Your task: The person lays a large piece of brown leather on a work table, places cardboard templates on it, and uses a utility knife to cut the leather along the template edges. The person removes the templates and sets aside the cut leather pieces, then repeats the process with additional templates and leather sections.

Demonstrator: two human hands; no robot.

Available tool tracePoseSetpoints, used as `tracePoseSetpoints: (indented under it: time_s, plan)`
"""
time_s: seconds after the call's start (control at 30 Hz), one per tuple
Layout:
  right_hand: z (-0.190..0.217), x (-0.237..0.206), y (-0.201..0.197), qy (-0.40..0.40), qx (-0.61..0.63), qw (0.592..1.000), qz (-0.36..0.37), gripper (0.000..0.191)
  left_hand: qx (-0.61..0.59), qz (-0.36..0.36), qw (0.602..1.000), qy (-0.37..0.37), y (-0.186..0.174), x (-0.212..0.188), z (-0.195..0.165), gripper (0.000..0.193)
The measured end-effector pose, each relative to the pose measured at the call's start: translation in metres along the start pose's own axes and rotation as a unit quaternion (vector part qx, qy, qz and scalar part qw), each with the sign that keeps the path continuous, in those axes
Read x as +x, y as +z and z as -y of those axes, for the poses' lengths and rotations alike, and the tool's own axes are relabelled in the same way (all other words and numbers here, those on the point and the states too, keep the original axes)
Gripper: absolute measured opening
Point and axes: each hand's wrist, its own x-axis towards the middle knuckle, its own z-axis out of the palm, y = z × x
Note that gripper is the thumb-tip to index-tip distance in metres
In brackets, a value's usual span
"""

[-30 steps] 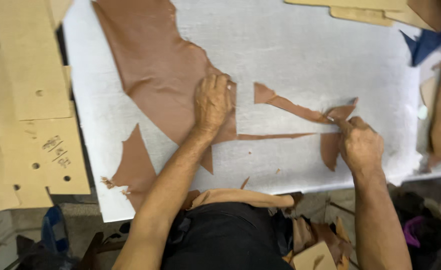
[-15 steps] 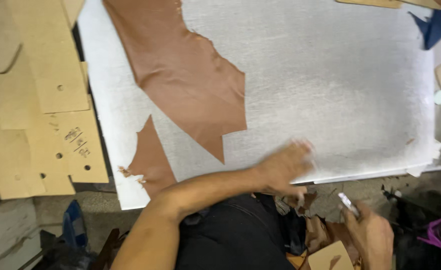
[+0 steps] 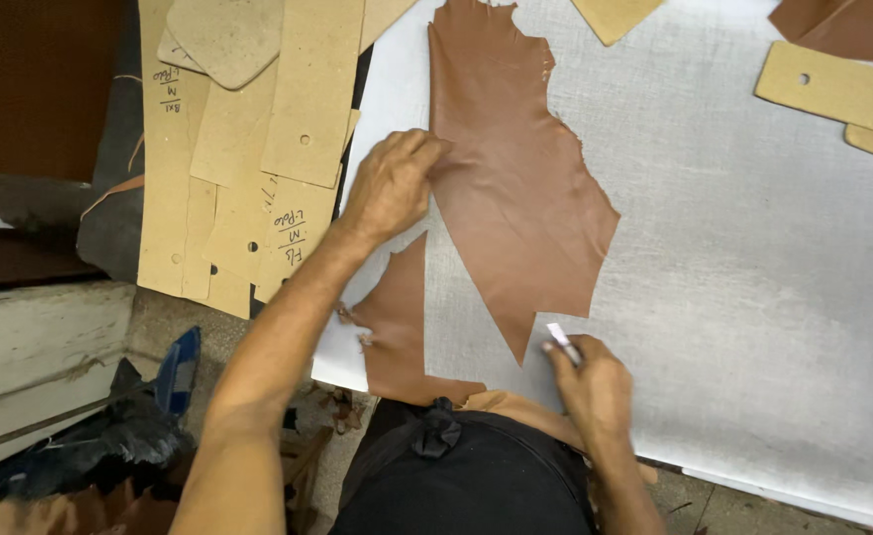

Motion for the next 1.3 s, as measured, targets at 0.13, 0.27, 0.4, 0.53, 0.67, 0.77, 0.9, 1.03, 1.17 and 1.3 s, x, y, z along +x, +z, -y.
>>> tracePoseSetpoints:
  time_s: [0.13, 0.27, 0.4, 0.53, 0.67, 0.77, 0.9, 1.03, 1.17, 1.3]
  plan:
    - [0.027, 0.008, 0.033, -0.127, -0.047, 0.991, -0.021, 0.026, 0.013, 0.136, 0.980, 0.148, -0.004, -0.030, -0.012, 0.059]
    - [0.025, 0.025, 0.030, -0.100, 0.077, 0.985, 0.117, 0.012, -0.052, 0.211, 0.954, 0.206, 0.025, -0.043, -0.049, 0.081]
    - [-0.002, 0.013, -0.017, -0.036, 0.388, 0.904, 0.174, 0.015, 0.039, 0.082, 0.980, 0.175, 0.044, -0.025, -0.046, 0.045]
    - [-0.049, -0.017, -0.105, -0.340, 0.303, 0.869, 0.195, 0.032, -0.020, -0.141, 0.983, 0.118, 0.052, -0.005, -0.034, 0.018]
    - [-0.077, -0.018, -0.173, -0.171, 0.430, 0.886, 0.034, 0.013, -0.116, -0.145, 0.972, 0.143, 0.038, 0.027, -0.048, 0.022]
    - [-0.080, 0.010, -0.208, -0.087, 0.514, 0.848, -0.094, 0.007, -0.074, -0.149, 0.970, 0.175, 0.004, 0.079, -0.059, 0.027]
    - [-0.076, 0.095, -0.209, -0.231, 0.601, 0.764, -0.048, 0.017, 0.050, -0.246, 0.936, 0.247, -0.059, 0.116, -0.053, 0.023]
    - [-0.080, 0.126, -0.216, -0.268, 0.442, 0.846, -0.132, 0.014, 0.199, -0.249, 0.903, 0.287, -0.088, 0.081, -0.048, 0.009]
    - [-0.111, 0.112, -0.229, -0.226, 0.235, 0.938, -0.118, 0.008, 0.203, -0.103, 0.952, 0.206, -0.032, 0.011, -0.085, 0.007]
    - [-0.179, 0.081, -0.221, 0.073, 0.065, 0.995, -0.029, 0.006, 0.092, 0.045, 0.980, 0.171, 0.045, -0.070, -0.118, 0.024]
